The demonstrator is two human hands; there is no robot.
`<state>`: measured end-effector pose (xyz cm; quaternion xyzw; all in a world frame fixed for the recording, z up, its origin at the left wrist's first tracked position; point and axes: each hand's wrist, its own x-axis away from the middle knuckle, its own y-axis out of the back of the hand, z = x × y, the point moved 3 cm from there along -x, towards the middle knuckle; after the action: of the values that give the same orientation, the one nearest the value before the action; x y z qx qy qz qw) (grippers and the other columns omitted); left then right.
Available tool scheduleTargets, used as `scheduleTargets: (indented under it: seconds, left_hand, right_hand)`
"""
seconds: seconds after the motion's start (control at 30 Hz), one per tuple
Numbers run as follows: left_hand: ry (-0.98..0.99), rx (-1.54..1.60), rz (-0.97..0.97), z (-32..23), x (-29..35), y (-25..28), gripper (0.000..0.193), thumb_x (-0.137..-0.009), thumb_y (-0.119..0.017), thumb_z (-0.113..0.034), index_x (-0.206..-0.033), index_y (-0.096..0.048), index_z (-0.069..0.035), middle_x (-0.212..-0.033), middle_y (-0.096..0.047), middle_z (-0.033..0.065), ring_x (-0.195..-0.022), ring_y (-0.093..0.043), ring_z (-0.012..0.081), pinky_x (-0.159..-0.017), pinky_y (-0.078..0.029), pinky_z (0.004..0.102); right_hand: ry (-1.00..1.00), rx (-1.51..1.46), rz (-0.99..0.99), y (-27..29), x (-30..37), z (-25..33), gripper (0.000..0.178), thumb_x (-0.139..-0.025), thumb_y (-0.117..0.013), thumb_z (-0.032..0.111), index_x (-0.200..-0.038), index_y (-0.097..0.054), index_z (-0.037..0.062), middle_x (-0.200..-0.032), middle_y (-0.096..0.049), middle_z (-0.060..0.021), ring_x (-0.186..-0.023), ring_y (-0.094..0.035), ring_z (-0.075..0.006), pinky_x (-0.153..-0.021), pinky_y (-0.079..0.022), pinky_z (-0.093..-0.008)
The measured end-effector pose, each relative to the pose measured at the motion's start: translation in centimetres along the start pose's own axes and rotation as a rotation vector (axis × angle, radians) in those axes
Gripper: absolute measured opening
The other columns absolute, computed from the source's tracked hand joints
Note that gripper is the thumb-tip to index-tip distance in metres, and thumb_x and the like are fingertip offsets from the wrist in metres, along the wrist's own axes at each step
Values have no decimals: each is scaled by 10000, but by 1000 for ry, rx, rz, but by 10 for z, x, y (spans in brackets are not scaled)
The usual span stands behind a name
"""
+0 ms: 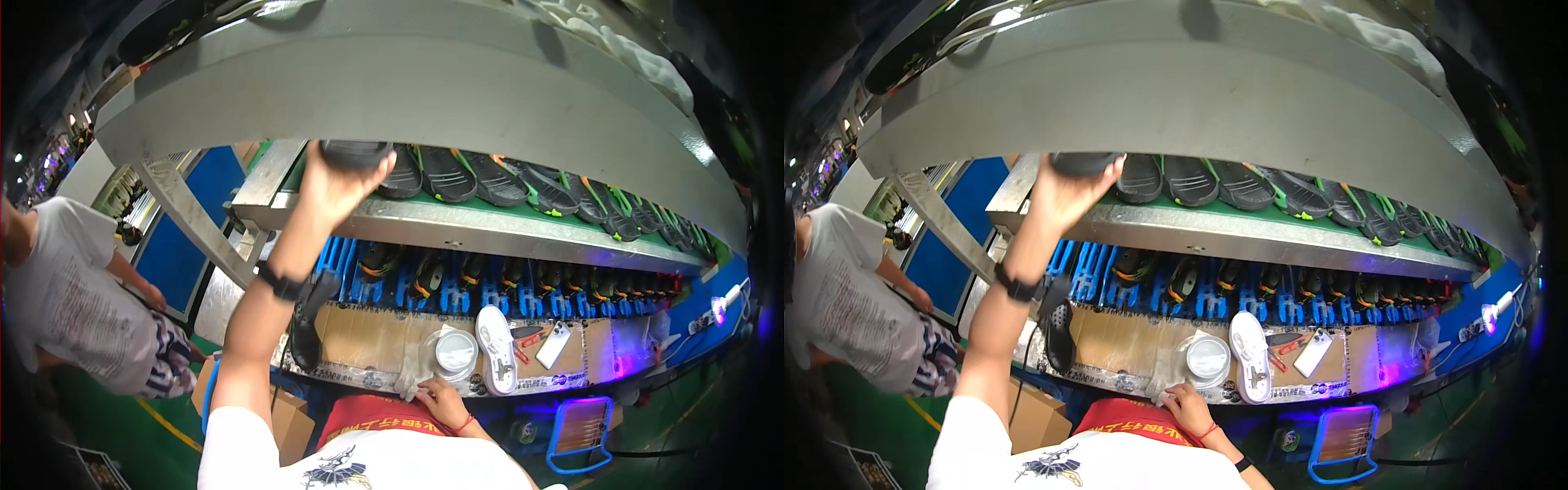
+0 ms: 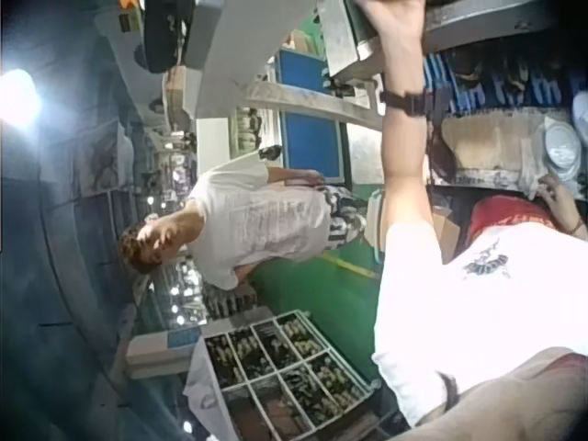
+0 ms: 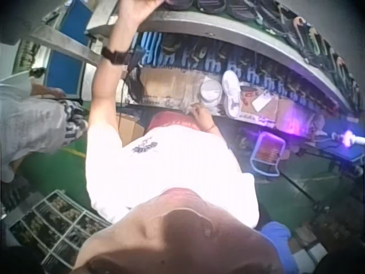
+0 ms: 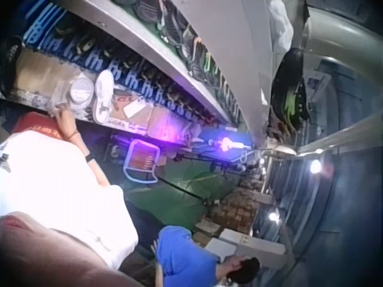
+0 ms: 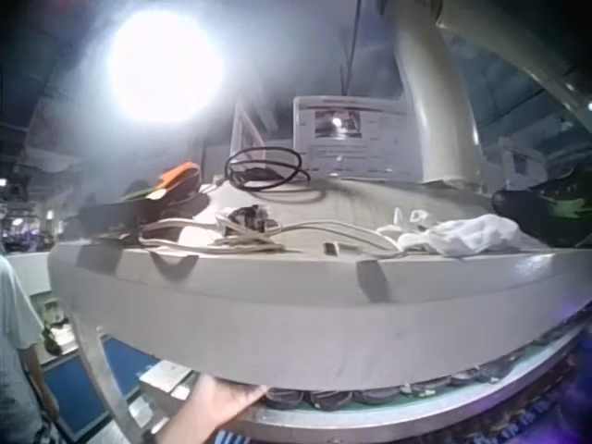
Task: Apply liquid glue or primer to the bottom of shoe soles using a small brush/applicator.
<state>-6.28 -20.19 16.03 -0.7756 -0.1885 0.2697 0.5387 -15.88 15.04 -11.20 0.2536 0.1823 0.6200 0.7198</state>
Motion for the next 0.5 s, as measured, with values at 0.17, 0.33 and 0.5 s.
scheduleTargets:
  seconds: [0.17, 0.33, 0.5]
  left_hand:
    - [-139, -232, 29, -43, -81, 10, 442, -928, -488, -361, -1174, -488, 6, -1076, -547, 192, -1022, -528, 333, -818, -513, 410]
    - [32, -296, 111, -55, -130, 9, 405, -932, -488, -334, -1156, -500, 3, -1045, -560, 184, -986, -544, 306, -805, -513, 389]
    - [148, -357, 112, -106, -176, 9, 368, -935, -487, -306, -1137, -512, 1, -1014, -573, 176, -950, -559, 279, -792, -512, 367]
  right_hand:
    - [-98, 32, -80, 10, 12, -7, 252, -822, -660, 204, -990, -658, 16, -972, -605, -178, -715, -636, -286, -680, -502, -364]
    - [-141, 31, -125, 14, 20, -23, 264, -820, -664, 217, -995, -654, 21, -951, -602, -173, -718, -630, -278, -679, -499, -362]
    - [-72, 38, -89, 7, 15, -25, 260, -808, -672, 197, -982, -648, 5, -909, -596, -174, -730, -610, -283, -701, -487, -361]
